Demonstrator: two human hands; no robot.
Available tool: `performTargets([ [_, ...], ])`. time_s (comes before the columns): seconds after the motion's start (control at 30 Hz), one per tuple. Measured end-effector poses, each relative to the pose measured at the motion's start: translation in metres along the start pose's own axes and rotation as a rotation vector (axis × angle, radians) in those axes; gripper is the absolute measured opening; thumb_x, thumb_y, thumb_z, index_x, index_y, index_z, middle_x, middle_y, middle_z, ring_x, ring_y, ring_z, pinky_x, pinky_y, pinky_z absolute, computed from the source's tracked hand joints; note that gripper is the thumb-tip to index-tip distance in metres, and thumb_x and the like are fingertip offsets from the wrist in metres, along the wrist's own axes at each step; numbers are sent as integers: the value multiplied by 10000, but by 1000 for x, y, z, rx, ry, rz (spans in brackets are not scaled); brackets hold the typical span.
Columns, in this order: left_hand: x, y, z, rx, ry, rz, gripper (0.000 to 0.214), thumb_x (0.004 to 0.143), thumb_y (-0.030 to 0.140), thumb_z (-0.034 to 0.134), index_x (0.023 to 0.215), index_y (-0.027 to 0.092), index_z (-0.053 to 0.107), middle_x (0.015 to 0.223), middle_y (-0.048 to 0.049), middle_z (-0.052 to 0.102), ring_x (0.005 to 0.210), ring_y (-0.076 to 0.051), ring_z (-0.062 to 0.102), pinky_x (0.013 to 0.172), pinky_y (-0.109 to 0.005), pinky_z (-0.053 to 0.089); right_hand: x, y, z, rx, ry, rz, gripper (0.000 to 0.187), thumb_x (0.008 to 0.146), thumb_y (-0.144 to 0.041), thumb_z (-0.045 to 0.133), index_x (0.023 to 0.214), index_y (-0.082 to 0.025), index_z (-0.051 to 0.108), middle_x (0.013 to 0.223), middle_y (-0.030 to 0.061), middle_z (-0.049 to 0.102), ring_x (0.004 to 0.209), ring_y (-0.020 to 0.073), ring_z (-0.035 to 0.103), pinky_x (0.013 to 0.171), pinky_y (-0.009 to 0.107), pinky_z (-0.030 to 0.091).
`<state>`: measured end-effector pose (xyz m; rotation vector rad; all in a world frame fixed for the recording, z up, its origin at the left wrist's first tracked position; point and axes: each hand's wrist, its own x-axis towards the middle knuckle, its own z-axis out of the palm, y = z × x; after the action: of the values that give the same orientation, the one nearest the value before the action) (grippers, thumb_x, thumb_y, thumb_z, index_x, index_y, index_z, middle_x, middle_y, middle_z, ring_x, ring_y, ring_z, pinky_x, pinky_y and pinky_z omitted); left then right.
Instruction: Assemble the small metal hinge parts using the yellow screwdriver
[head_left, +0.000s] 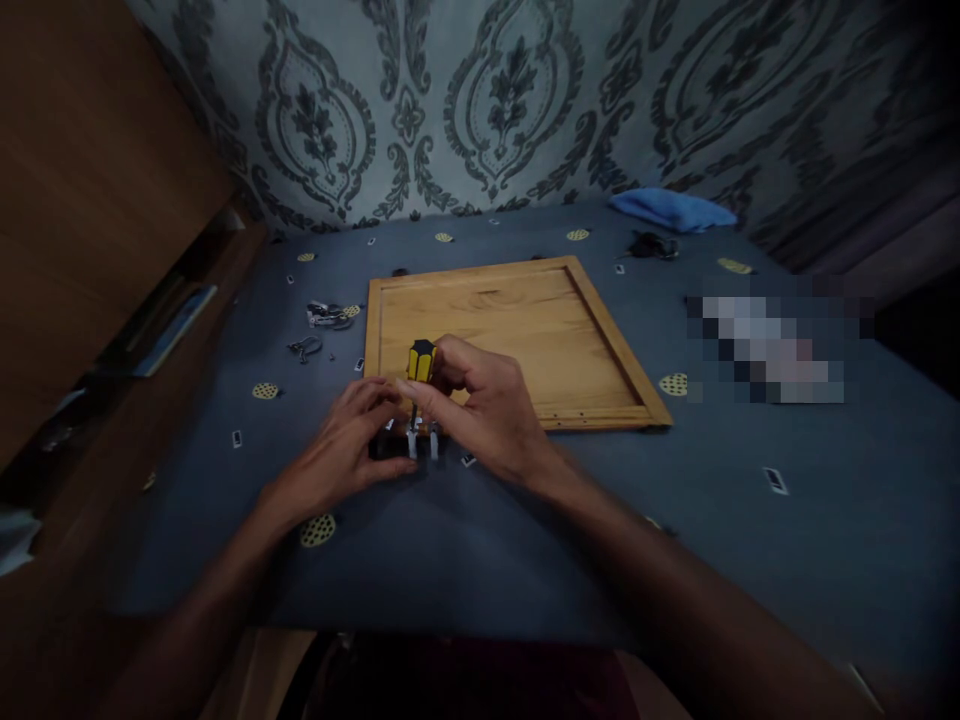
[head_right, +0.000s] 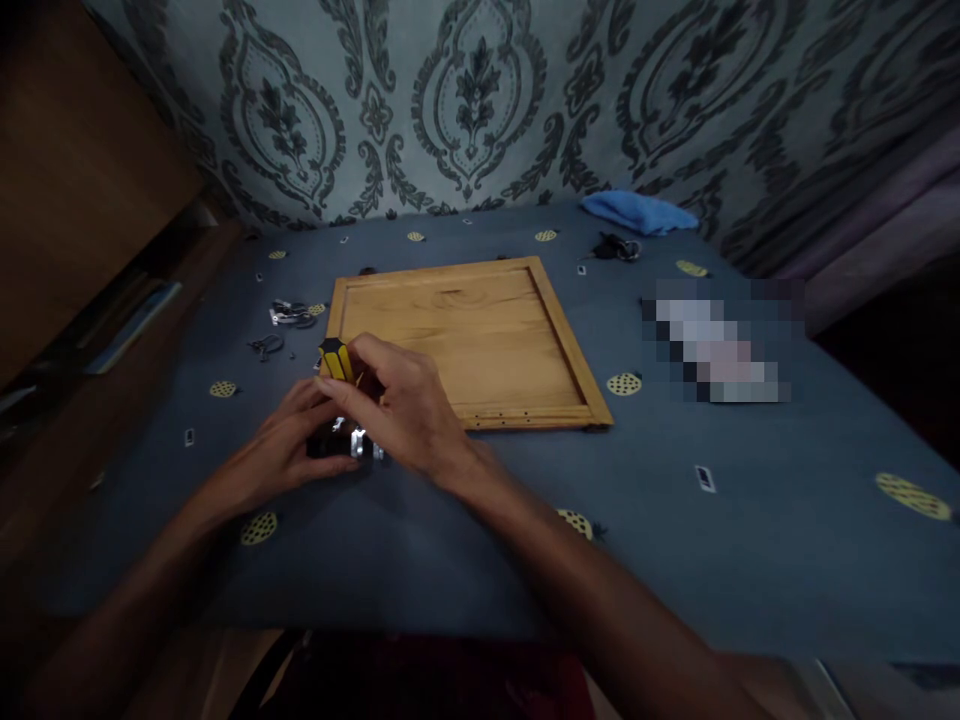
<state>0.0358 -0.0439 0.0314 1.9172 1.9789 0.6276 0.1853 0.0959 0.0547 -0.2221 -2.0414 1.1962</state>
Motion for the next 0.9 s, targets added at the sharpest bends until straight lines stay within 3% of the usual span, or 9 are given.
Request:
performTargets([
  [0.33, -1, 0, 0, 24, 6, -12, 481, 899, 430, 763, 1312, 219, 639, 1363, -116, 578, 1310, -352, 497, 1119, -552, 462, -1, -5, 1, 25, -89, -61, 317, 920, -279, 678, 717, -219, 442, 665, -61, 447, 623, 102, 451, 607, 254, 363],
  [0.5, 0, 3, -2, 10, 2, -4, 398, 904, 410, 760, 1253, 238, 676, 1317, -96, 594, 1288, -346, 504, 1105, -538, 478, 1, -4, -4, 71, -147, 46, 271, 940, -320, 659, 751, -207, 500, 680, -51, 493, 636, 108, 476, 600, 259, 370],
  [0.63, 1, 4, -3, 23, -20, -2, 392, 911, 427, 751, 1254, 253, 674, 1340, -92, 583, 1307, -349, 493, 1115, -553, 468, 4, -3, -9, 136, -218, 41, 217, 955, -292, 626, 779, -194, 544, 710, -37, 523, 668, 111, 515, 604, 252, 399],
  [0.9, 0, 4, -2, 20, -4, -19, 355, 907, 427, 752, 1211, 256, 686, 1279, -81, 601, 1279, -341, 509, 1099, -527, 484, 1, -2, -5, 198, -177, 135, 227, 928, -340, 679, 794, -191, 572, 665, -46, 538, 610, 104, 531, 565, 247, 424],
])
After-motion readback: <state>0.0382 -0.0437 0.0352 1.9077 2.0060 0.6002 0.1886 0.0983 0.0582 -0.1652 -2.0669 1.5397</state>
